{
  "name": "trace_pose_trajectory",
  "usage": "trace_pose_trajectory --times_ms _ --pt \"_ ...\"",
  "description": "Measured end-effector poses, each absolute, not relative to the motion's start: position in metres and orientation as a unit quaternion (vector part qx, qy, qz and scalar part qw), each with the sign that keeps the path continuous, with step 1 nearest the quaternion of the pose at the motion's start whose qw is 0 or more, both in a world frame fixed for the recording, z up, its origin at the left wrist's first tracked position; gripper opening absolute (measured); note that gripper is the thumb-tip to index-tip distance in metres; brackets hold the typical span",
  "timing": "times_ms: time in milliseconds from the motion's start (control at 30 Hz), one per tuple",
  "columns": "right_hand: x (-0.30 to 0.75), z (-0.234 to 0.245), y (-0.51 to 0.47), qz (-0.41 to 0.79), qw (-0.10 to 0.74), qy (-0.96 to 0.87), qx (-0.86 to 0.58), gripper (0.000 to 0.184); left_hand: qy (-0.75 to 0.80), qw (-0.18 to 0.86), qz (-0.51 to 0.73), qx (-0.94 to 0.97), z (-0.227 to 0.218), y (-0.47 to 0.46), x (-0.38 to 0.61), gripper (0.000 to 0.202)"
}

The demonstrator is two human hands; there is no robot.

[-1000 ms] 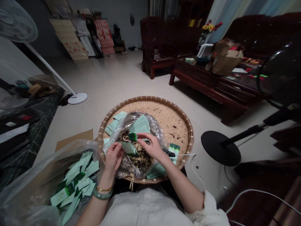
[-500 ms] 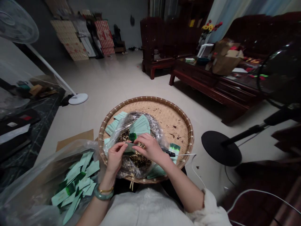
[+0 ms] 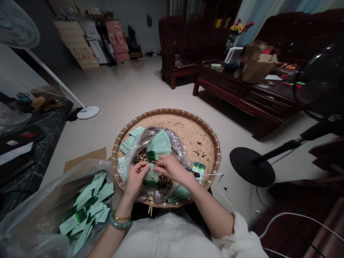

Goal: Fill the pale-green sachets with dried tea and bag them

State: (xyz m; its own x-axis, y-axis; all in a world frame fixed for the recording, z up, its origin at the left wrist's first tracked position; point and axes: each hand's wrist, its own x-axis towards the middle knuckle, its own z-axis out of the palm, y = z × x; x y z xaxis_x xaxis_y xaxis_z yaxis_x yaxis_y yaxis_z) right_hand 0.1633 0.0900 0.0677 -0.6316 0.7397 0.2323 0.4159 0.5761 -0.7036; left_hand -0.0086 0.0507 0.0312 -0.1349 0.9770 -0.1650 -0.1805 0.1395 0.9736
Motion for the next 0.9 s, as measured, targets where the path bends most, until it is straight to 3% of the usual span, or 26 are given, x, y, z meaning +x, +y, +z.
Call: trace_pose_trajectory --times_ms 100,267,367,500,633,767,900 --pt "0.164 0.065 0.091 0.364 0.295 -0.808 -0.357 0.036 0.511 0.597 0.482 0.389 0.037 0.052 -0.010 0.033" --pt "0.163 0.060 0.093 0.496 0.312 -0.709 -0.393 0.028 0.525 0.586 0.470 0.401 0.034 0.053 -0.010 0.028" --pt "0.163 0.057 0.095 0.541 0.315 -0.669 -0.400 0.037 0.535 0.570 0.475 0.405 0.033 0.052 -0.008 0.029" --pt "0.163 0.055 0.097 0.508 0.303 -0.689 -0.420 0.022 0.527 0.595 0.463 0.392 0.036 0.050 -0.005 0.033" --pt "0.160 0.051 0.098 0.492 0.320 -0.691 -0.422 0.020 0.497 0.689 0.375 0.372 0.037 0.046 -0.002 0.045" --pt "0.163 0.042 0.102 0.510 0.316 -0.653 -0.462 0.026 0.509 0.718 0.348 0.323 0.031 0.043 0.000 0.048" --pt "0.186 0.029 0.095 0.390 0.307 -0.705 -0.506 0.028 0.516 0.714 0.383 0.279 0.027 0.044 -0.003 0.052"
